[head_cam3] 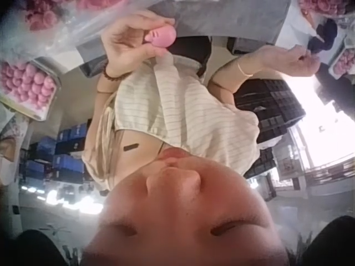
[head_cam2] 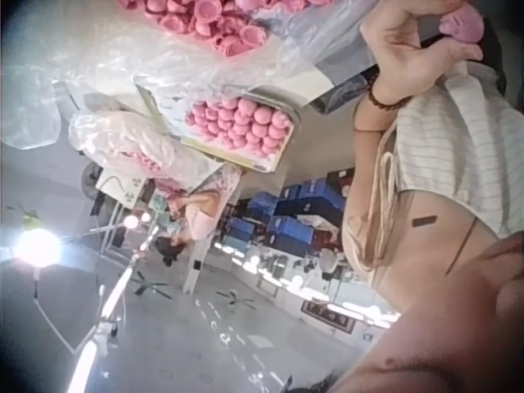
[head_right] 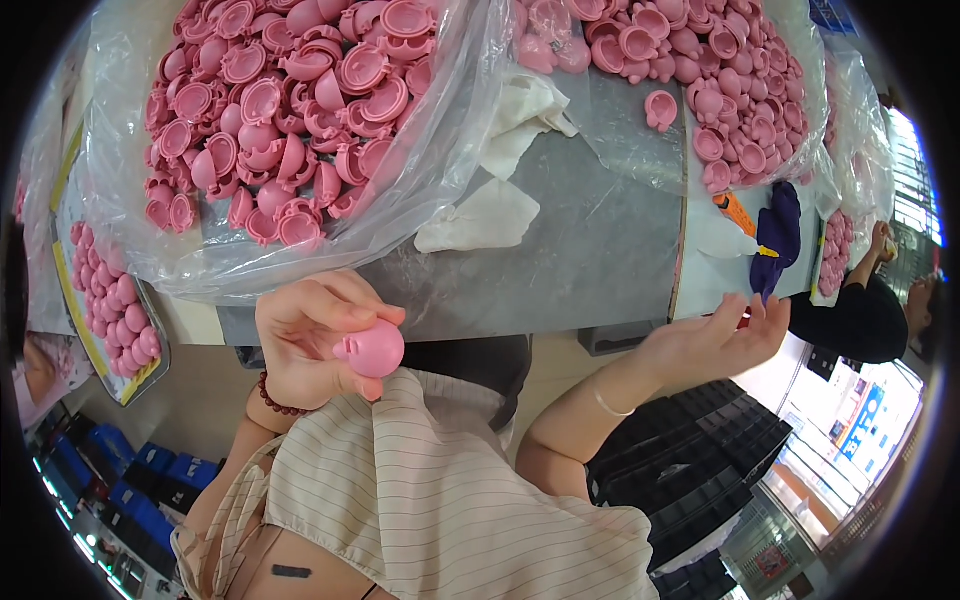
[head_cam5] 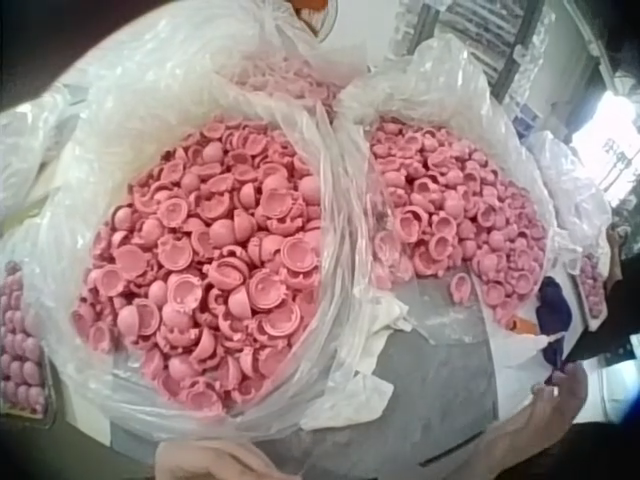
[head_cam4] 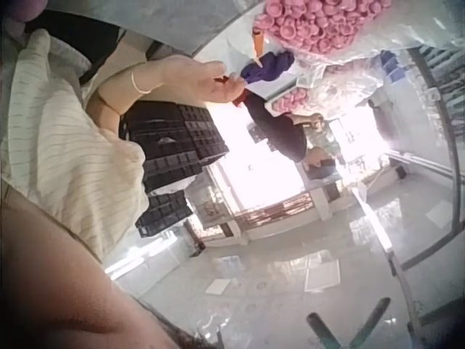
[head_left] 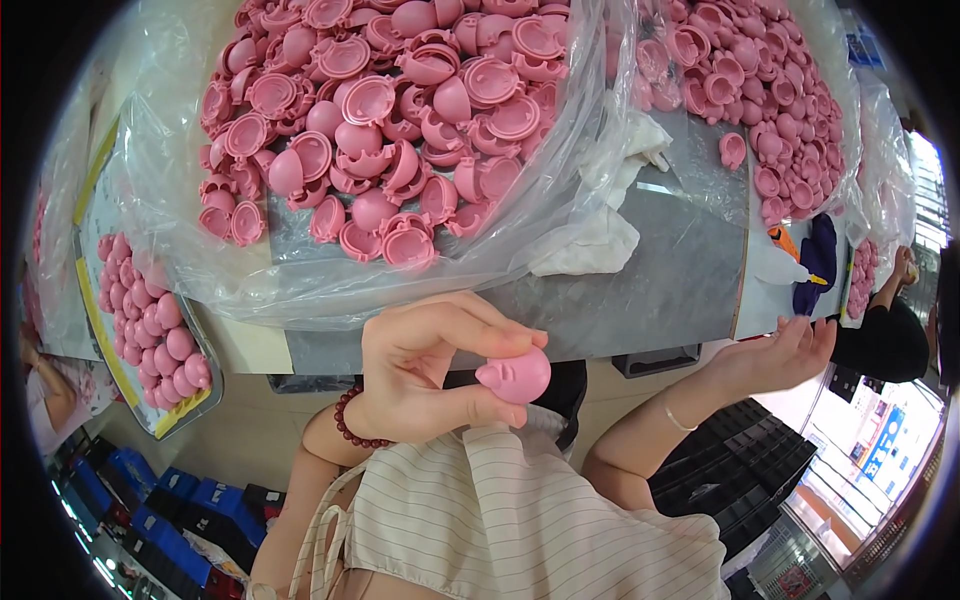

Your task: The person assembles plastic balls by applying glue from a glue dispenser to pink plastic shell components, then joining the shells together by hand to form balls, which are then placed into a tray.

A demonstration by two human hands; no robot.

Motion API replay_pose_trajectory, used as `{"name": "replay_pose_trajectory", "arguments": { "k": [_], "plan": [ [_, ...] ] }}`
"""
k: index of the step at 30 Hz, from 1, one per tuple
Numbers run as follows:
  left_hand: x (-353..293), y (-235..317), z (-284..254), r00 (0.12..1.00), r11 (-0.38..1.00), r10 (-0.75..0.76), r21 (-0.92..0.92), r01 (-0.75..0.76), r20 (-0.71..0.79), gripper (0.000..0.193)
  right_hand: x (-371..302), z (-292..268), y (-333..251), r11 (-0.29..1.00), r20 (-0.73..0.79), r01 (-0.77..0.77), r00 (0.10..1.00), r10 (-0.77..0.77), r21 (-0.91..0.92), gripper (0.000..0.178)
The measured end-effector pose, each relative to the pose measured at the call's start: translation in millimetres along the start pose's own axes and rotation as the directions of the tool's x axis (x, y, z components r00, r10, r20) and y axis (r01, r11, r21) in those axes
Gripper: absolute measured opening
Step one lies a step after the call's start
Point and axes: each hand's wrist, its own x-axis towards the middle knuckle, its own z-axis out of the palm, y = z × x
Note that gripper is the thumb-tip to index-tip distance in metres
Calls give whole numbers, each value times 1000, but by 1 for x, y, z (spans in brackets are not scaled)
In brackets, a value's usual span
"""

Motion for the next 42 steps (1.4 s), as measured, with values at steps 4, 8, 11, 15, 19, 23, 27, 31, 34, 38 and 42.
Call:
{"name": "replay_pose_trajectory", "arguments": {
  "k": [4,8,11,15,19,23,27,31,34,38,42],
  "plan": [
    [1,0,1,1000,1000,-1,-16,2,16,42,18,-13,34,947,187,-168,956,224,-273,41],
    [0,2,-1,1000,1000,-6,-10,7,28,42,32,-18,40,819,403,-388,729,553,-423,38],
    [0,3,-2,1000,1000,-21,-8,21,10,42,15,-8,29,923,360,-372,852,380,-95,30],
    [2,4,-4,997,988,-42,-145,52,69,43,-7,5,-11,850,448,-419,857,253,321,35],
    [4,0,-4,999,968,-43,-246,42,3,50,-29,15,-29,721,606,-523,774,180,454,42],
    [4,-14,-16,994,919,31,-394,13,106,58,-37,22,-35,769,680,-535,709,184,350,40],
    [5,-9,-9,987,911,42,-411,26,156,63,-36,19,-35,735,698,-588,680,224,337,39],
    [2,2,-4,996,934,-78,-346,87,38,59,-36,21,-37,745,728,-593,649,220,304,38],
    [-1,-6,-7,995,966,45,-257,-22,87,49,-37,21,-38,753,736,-589,641,216,292,37],
    [2,-8,-7,992,973,107,-212,-92,61,42,-37,21,-38,750,726,-586,654,214,307,36],
    [2,-7,-8,981,977,167,-148,-151,98,44,-37,22,-38,751,731,-584,650,207,307,36]
  ]
}}
